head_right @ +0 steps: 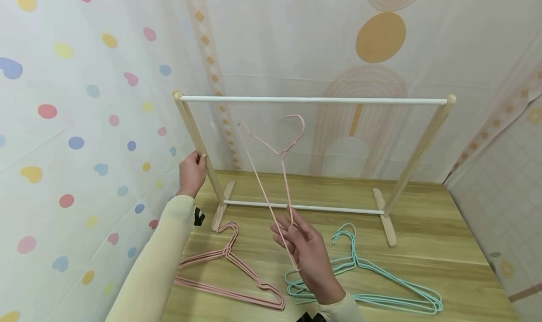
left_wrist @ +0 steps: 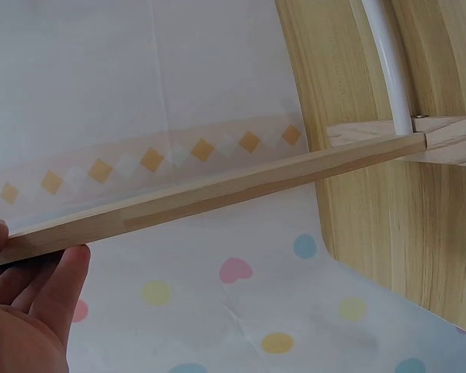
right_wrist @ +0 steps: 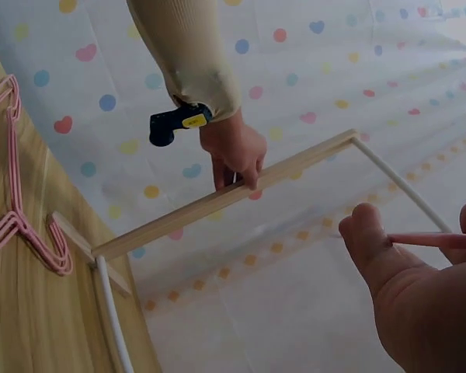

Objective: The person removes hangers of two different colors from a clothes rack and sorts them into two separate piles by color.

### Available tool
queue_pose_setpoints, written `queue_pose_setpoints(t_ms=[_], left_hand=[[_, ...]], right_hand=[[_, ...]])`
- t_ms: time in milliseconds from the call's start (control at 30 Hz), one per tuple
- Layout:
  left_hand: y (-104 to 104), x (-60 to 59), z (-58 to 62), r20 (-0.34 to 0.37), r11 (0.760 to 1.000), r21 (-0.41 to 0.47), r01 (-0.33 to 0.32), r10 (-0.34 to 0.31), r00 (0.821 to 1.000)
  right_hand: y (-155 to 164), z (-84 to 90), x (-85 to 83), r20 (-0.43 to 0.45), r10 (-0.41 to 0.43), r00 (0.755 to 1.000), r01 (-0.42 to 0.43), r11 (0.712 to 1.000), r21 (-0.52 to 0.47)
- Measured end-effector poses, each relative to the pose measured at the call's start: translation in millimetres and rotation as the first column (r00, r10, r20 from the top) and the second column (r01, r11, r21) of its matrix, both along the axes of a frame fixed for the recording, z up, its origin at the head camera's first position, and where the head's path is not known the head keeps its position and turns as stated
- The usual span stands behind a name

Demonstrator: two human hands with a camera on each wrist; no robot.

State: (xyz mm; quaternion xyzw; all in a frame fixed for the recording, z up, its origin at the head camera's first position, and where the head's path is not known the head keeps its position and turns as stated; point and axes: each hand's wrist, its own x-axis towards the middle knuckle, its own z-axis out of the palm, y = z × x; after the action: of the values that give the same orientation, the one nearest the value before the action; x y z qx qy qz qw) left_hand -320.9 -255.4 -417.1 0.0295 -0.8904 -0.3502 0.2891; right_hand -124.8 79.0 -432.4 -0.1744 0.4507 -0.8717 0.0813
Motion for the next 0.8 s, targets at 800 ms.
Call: queue_pose_setpoints(t_ms=[800], left_hand=[[2, 0.3, -0.1, 0.013, 1.000, -0.022, -0.016, 0.016, 1.000]], right_hand=[[17, -63.7, -10.5, 0.249, 0.517, 0.819, -0.520, 0.852, -0.058]])
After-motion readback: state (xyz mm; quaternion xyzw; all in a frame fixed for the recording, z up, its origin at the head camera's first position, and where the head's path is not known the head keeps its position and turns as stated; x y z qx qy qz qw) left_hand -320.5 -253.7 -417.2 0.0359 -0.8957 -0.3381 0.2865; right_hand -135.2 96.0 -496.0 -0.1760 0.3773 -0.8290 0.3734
